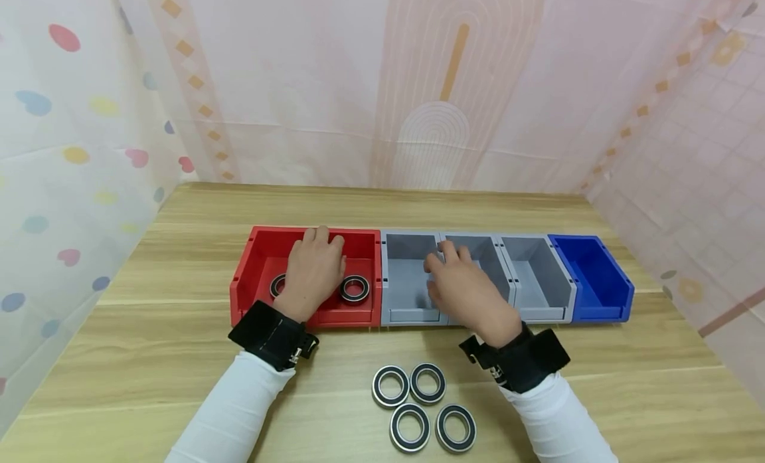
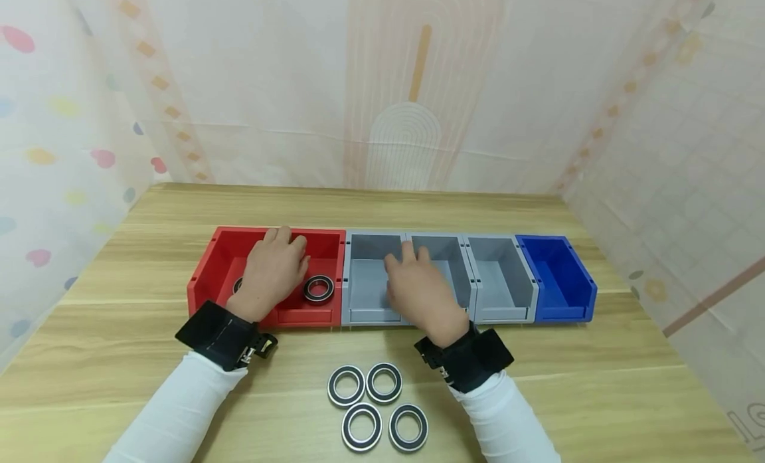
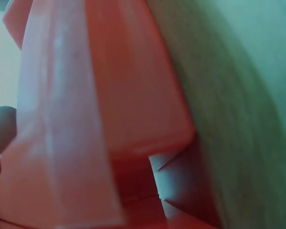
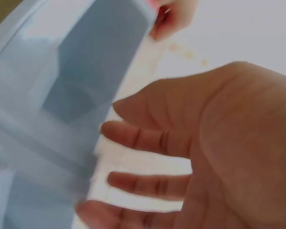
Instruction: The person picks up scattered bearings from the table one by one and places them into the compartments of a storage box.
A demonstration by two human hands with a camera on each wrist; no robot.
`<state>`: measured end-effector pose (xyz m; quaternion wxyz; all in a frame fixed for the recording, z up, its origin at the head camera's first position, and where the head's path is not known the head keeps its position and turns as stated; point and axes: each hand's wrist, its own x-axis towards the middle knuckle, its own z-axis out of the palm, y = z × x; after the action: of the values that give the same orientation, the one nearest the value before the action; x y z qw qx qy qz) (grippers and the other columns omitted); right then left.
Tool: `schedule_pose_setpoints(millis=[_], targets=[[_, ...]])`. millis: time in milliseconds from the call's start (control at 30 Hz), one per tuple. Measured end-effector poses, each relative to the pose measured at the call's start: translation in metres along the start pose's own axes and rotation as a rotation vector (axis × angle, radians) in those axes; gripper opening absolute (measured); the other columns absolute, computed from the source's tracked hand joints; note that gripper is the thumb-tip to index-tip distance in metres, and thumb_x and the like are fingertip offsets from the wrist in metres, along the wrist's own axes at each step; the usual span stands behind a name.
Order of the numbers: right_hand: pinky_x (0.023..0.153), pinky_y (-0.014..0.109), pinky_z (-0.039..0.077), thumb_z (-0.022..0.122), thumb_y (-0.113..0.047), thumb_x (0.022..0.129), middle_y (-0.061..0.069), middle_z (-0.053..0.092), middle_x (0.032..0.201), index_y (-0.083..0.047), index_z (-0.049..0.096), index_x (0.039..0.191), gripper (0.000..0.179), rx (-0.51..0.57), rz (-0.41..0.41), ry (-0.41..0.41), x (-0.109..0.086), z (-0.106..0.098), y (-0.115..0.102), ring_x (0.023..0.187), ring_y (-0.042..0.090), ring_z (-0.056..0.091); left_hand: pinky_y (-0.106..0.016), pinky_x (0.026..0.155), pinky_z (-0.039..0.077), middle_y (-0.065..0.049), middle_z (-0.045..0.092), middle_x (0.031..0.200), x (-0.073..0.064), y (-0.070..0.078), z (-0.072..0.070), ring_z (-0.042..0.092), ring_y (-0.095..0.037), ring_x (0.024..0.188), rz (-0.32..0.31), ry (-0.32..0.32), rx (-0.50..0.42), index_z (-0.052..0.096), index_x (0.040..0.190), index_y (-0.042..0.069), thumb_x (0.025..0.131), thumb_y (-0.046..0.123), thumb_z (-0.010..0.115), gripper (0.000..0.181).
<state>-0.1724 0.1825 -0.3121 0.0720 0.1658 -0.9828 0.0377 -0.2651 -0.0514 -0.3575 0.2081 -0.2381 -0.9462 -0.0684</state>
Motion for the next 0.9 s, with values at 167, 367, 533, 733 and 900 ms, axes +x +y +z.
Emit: schedule_pose_setpoints(millis=[167,367,533,733,900], targets=[[0.064,0.031,0.046,0.059,-0.019,0.086,0.012,0.050,0.107,-0.011,0.059,0.103,0.018,-0.030,-0.127,0.051,-0.006,-0.005,-0.017,0.091,0.025,0.042,-0.040,0.068,0.049,-0.019,0.055,0.096,0.000,0.000,0.001,0.046,-0.028,0.084,-0.004,-0.006,-0.007,0.064,0.102,0.001,0.080,0.022,0.066,0.030],[0.053,0.021,0.044,0.058,-0.026,0.089,0.000,0.046,0.098,-0.015,0.056,0.108,0.022,0.018,-0.237,-0.061,-0.014,-0.007,-0.039,0.084,0.012,0.043,-0.039,0.067,0.049,-0.018,0.055,0.095,0.000,0.000,0.001,0.046,-0.028,0.083,-0.009,-0.008,-0.012,0.064,0.102,0.001,0.080,0.022,0.066,0.031],[0.055,0.021,0.044,0.058,-0.031,0.088,-0.002,0.045,0.094,-0.017,0.056,0.110,0.026,0.012,-0.300,-0.162,-0.020,-0.005,-0.053,0.080,0.011,0.045,-0.039,0.067,0.049,-0.018,0.055,0.095,0.000,0.001,0.001,0.045,-0.027,0.083,-0.013,-0.016,-0.010,0.064,0.102,0.002,0.082,0.022,0.064,0.029],[0.059,0.020,0.045,0.061,-0.033,0.087,-0.002,0.051,0.092,-0.017,0.057,0.109,0.027,-0.006,-0.352,-0.262,-0.024,0.000,-0.066,0.075,0.009,0.049,-0.038,0.066,0.049,-0.017,0.055,0.096,0.000,0.000,0.001,0.045,-0.027,0.082,-0.018,-0.021,-0.012,0.064,0.102,0.003,0.082,0.022,0.064,0.028],[0.064,0.019,0.044,0.061,-0.039,0.085,-0.004,0.051,0.091,-0.019,0.058,0.105,0.028,-0.033,-0.405,-0.342,-0.027,0.006,-0.076,0.073,0.007,0.049,-0.039,0.068,0.049,-0.018,0.055,0.098,0.000,0.000,0.000,0.045,-0.027,0.083,-0.026,-0.024,-0.014,0.064,0.103,0.003,0.082,0.023,0.064,0.029]])
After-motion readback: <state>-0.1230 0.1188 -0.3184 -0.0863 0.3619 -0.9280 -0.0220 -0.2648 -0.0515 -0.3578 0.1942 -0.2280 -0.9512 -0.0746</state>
